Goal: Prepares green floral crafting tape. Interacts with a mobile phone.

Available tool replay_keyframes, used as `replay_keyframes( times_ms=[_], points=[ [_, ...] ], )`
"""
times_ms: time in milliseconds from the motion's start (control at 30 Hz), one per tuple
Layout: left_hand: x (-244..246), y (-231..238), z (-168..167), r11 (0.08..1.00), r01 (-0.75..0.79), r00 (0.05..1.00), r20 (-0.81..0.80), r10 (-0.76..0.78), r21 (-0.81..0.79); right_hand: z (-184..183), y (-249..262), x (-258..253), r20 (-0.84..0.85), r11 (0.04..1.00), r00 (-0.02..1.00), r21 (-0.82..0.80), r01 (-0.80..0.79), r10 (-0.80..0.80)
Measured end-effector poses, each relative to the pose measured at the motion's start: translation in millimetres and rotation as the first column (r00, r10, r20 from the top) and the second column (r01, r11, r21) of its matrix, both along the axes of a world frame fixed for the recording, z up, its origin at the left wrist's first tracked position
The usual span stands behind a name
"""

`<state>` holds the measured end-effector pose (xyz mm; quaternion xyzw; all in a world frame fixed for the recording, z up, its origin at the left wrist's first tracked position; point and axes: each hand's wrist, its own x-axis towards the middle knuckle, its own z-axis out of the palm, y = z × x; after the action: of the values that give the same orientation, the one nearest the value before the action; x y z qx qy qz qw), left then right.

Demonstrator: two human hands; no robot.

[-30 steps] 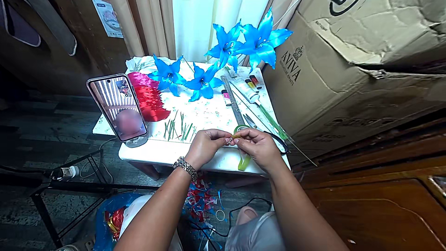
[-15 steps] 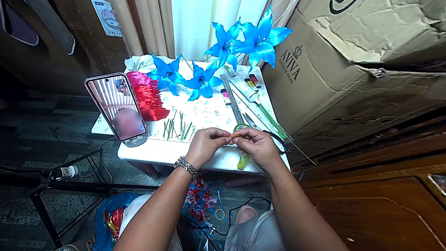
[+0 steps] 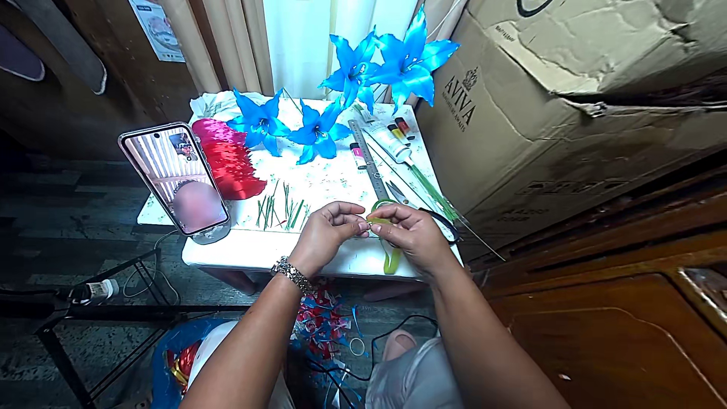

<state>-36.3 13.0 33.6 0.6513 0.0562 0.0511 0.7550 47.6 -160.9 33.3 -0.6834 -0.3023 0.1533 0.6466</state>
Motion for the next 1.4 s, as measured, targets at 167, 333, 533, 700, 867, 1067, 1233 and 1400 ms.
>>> replay_keyframes(
  times_ms=[167,333,533,700,867,1067,1233,1400],
  points=[
    [-0.2,-1.2,0.8,1.000,-0.001,1.000,-0.024,0.000,-0.030,-0.3,-0.1,0.2,0.055,1.000,0.998,-0.017,0.010,-0.009],
    [-0.5,-1.3,1.7,0.998,-0.007,1.000,-0.029,0.005,-0.064,-1.0,1.3,-1.1,0.036,1.000,0.999,0.017,0.026,-0.026],
    [-1.8,-2.0,2.7,0.997,-0.016,0.999,-0.031,0.013,-0.077,-0.1,2.3,-2.7,0.061,0.999,0.998,0.026,0.030,-0.031],
    [-1.6,-1.8,2.6,0.996,-0.017,0.999,-0.032,0.014,-0.087,-2.4,2.9,-1.8,0.070,0.998,0.997,0.052,0.039,-0.042],
    [-1.7,-2.3,2.0,0.996,-0.031,0.999,-0.031,0.028,-0.087,-0.2,0.9,-0.9,0.076,0.999,0.997,0.034,0.019,-0.022],
    [-2.3,-1.8,1.6,0.995,-0.025,1.000,-0.012,0.023,-0.094,1.9,-1.4,0.5,0.076,0.998,0.996,-0.024,0.050,-0.048],
    [-2.1,-1.6,-0.8,0.997,-0.004,1.000,0.013,0.005,-0.073,-0.2,-0.5,0.2,0.087,0.998,0.995,-0.045,0.046,-0.042],
    [-3.0,-1.3,-0.2,0.998,0.005,1.000,0.004,-0.005,-0.060,1.2,-1.0,-0.7,0.102,0.997,0.994,-0.055,0.047,-0.042]
  ],
)
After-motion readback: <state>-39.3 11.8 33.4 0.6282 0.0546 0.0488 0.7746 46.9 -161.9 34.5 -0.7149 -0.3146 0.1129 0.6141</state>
